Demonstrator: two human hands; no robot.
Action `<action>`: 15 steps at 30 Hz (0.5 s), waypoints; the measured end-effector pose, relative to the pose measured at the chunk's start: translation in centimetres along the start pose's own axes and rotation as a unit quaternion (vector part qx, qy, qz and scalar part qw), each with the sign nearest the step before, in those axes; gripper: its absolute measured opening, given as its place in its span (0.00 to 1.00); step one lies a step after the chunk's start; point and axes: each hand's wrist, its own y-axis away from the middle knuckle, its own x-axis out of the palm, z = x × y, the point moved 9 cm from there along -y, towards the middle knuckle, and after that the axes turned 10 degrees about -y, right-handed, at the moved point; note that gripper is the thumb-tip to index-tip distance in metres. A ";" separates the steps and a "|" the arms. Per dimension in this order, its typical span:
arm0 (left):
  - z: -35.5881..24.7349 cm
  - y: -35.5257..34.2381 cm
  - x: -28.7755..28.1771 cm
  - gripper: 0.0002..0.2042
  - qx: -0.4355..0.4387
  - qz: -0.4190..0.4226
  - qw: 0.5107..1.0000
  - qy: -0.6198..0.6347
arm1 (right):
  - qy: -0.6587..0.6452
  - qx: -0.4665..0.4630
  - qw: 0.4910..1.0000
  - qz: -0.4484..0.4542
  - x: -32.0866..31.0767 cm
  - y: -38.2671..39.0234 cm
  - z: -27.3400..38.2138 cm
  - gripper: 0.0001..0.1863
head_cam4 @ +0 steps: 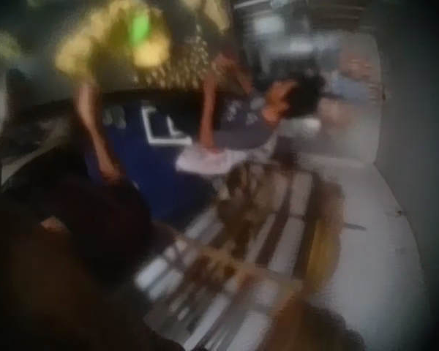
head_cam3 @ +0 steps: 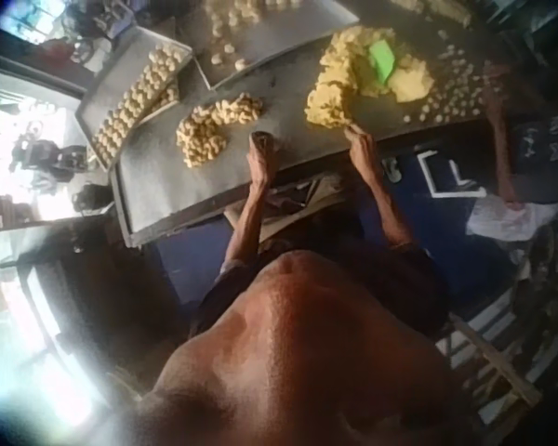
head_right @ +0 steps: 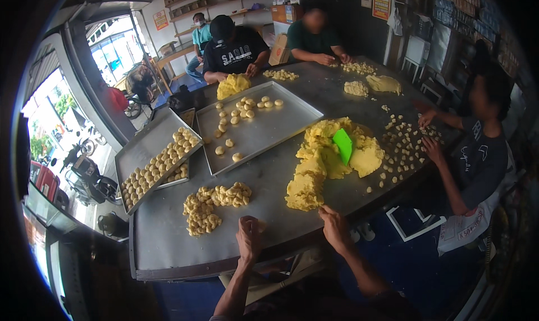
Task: The person shapes portions of dough by hand at a table, rolling and pinching them into round pieces and placing them onto metal trays alongside other workers.
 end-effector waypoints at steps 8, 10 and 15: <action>-3.1 -0.7 3.4 0.17 -0.025 0.082 0.995 0.057 | -0.344 -0.007 0.938 -0.045 2.7 -1.2 6.0 0.20; -3.0 -0.8 4.0 0.16 -0.073 0.117 0.986 0.096 | -0.357 -0.051 0.930 -0.070 3.3 -1.5 7.7 0.21; -3.9 -0.3 3.1 0.16 -0.038 0.099 0.982 0.157 | -0.093 -0.147 0.978 -0.119 4.9 -1.7 10.6 0.21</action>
